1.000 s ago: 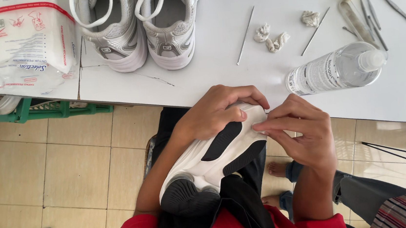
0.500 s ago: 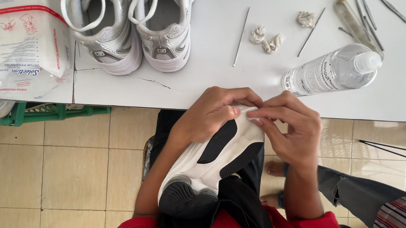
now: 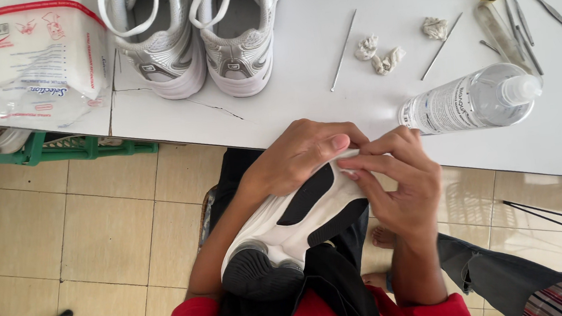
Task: The person cleans the sole of a white and black sneaker using a small white cloth. They hold the shoe in their left hand and rub the bottom surface with the cloth in their right hand, focusing on the black rubber sections.
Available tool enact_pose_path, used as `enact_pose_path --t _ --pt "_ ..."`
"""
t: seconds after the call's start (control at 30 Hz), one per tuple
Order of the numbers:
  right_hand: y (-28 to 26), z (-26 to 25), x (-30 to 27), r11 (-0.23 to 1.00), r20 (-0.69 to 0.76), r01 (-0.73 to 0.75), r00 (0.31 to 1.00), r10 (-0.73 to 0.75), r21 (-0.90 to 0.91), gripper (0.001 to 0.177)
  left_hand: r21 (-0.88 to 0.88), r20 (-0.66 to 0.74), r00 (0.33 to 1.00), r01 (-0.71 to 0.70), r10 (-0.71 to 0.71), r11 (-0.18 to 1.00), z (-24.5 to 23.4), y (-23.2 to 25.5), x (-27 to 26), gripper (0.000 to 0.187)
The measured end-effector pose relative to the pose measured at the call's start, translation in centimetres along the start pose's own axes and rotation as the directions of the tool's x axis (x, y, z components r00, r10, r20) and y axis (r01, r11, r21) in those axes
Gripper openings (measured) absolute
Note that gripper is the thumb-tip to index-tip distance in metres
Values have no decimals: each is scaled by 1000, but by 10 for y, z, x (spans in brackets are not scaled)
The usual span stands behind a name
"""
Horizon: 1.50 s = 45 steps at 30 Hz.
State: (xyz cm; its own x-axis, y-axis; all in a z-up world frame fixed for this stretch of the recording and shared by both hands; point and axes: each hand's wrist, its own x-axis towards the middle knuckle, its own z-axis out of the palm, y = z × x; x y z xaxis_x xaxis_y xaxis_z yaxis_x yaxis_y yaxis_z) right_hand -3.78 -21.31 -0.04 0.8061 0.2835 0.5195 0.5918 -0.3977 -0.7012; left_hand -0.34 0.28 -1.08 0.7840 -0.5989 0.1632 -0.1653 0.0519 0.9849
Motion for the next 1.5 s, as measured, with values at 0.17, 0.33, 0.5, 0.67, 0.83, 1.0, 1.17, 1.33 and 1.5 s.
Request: enact_pose_path --t 0.17,0.33,0.5,0.67,0.83,1.0,1.17,1.33,1.5 --pt "7 -4 2 999 -25 -8 1000 7 -45 4 -10 1 1000 11 -11 1000 1 -11 1 58" --pt "8 -5 -4 999 -27 13 1000 -14 -50 3 1 -1 1000 14 -14 1000 4 -9 1 58" --pt "10 -4 -1 1000 -29 18 999 -19 -11 6 18 1 1000 31 -31 999 3 -6 4 59" --pt "8 -3 0 1000 -14 20 1000 -20 21 3 20 15 999 46 -46 999 2 -4 4 61" --pt "9 -4 -2 999 -1 24 1000 -24 -33 4 34 10 998 55 -56 998 1 0 4 62" --pt "5 -8 3 997 27 66 997 -67 30 4 56 8 998 69 -69 996 0 5 6 64" --pt "5 -9 3 997 58 73 996 -73 6 7 66 4 996 88 -89 994 0 9 5 65" --pt "9 -31 -3 995 192 96 976 -101 33 5 77 -1 995 101 -101 992 3 14 1 67" --pt "2 -33 -2 988 302 151 944 -136 -26 11 31 -12 989 147 -147 989 3 24 -1 70"
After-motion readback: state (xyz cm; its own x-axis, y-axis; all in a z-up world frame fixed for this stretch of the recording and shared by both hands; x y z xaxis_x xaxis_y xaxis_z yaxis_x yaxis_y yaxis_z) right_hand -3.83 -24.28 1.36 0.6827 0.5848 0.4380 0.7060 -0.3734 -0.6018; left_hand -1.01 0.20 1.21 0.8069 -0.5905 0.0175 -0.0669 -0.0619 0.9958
